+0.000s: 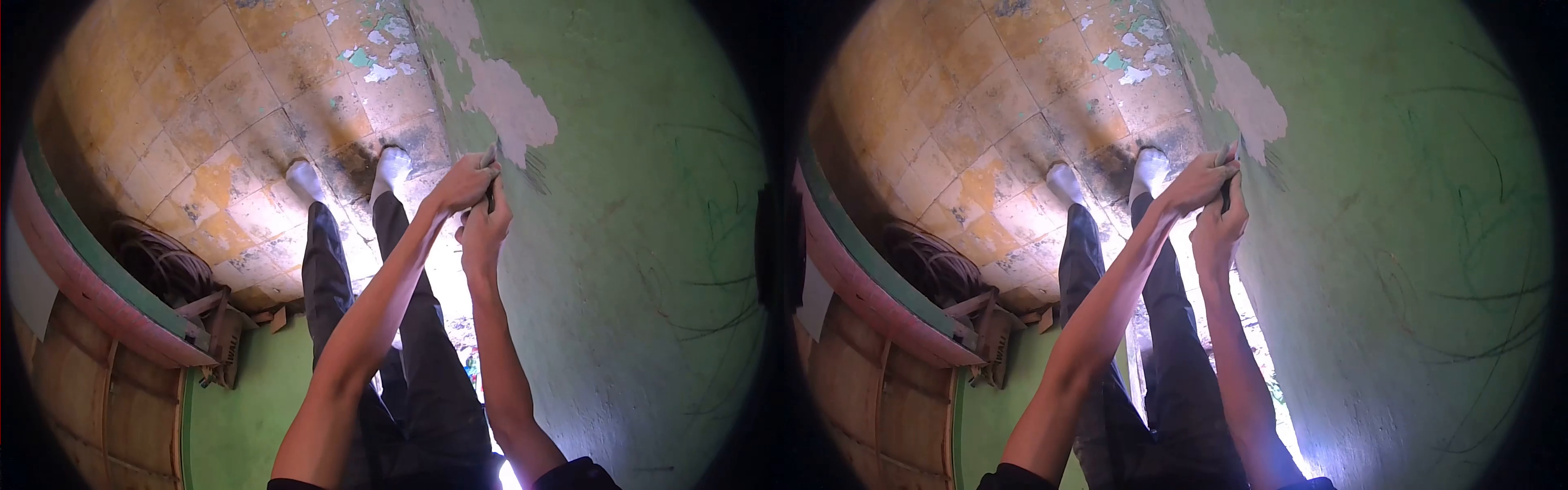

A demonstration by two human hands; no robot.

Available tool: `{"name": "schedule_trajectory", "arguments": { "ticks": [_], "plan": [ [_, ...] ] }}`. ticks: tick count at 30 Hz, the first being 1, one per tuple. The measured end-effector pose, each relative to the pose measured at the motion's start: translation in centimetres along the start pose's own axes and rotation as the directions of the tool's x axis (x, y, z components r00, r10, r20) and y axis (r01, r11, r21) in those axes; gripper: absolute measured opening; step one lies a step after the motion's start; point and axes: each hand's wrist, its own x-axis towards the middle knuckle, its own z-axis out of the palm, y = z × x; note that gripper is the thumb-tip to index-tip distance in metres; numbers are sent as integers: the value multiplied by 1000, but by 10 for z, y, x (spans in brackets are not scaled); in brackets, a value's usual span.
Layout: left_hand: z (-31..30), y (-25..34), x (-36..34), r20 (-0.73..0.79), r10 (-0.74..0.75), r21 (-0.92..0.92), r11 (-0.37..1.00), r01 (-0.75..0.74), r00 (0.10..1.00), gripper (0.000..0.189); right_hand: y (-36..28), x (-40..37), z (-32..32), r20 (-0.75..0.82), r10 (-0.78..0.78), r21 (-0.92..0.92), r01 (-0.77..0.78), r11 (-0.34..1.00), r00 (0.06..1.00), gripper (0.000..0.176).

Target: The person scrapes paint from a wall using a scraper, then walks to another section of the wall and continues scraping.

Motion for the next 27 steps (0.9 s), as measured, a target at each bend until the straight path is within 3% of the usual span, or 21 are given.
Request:
{"name": "schedule_trajectory", "arguments": {
  "ticks": [4, 5, 7, 9, 12, 13, 15, 17, 20, 22, 24, 27],
  "plan": [
    [0, 1, -2, -24, 78, 166, 984, -72, 997, 25, -12, 2, -1, 30, 32, -60, -30, 998, 999, 47],
    [-2, -14, 13, -106, 200, 155, 971, -183, 974, 24, -6, 15, 3, 50, 18, -52, -15, 999, 999, 48],
    [-21, -14, 35, -17, 94, 121, 988, -91, 995, 26, -3, 32, 12, 57, 36, -47, -34, 998, 998, 48],
    [-25, -12, 35, 24, 33, 70, 997, -34, 999, 30, 7, 32, 10, 44, -49, -70, 52, 996, 998, 49],
    [0, -23, 9, -138, 314, 229, 933, -278, 939, 32, 15, 22, 5, 56, -83, -55, 86, 995, 995, 50],
    [-1, -14, 8, -111, 169, 261, 956, -136, 979, 31, 13, 22, 3, 61, -48, -44, 50, 998, 997, 50],
    [-13, -21, 30, -140, 108, 179, 980, -82, 984, 30, 8, 32, 6, 87, 15, -68, -9, 998, 996, 50],
    [-35, -19, 56, -108, 14, 86, 996, -5, 994, 28, 55, 89, 18, 108, -146, -169, 163, 972, 983, 51],
    [-61, -36, 83, -35, 1, 135, 991, 3, 999, 32, 62, 98, 31, 82, -123, -216, 138, 967, 989, 51],
    [-67, -51, 70, -10, 52, 27, 998, -52, 999, 50, 22, 71, 29, 81, 59, -147, -46, 988, 995, 51],
    [-80, -67, 49, -9, 48, -59, 997, -48, 999, 59, 38, 96, 33, 79, -16, -160, 28, 987, 997, 51],
    [-120, -107, 14, -180, 96, 249, 967, -49, 979, 59, 86, 158, 68, 70, -169, -231, 181, 956, 983, 52]
  ]
}}
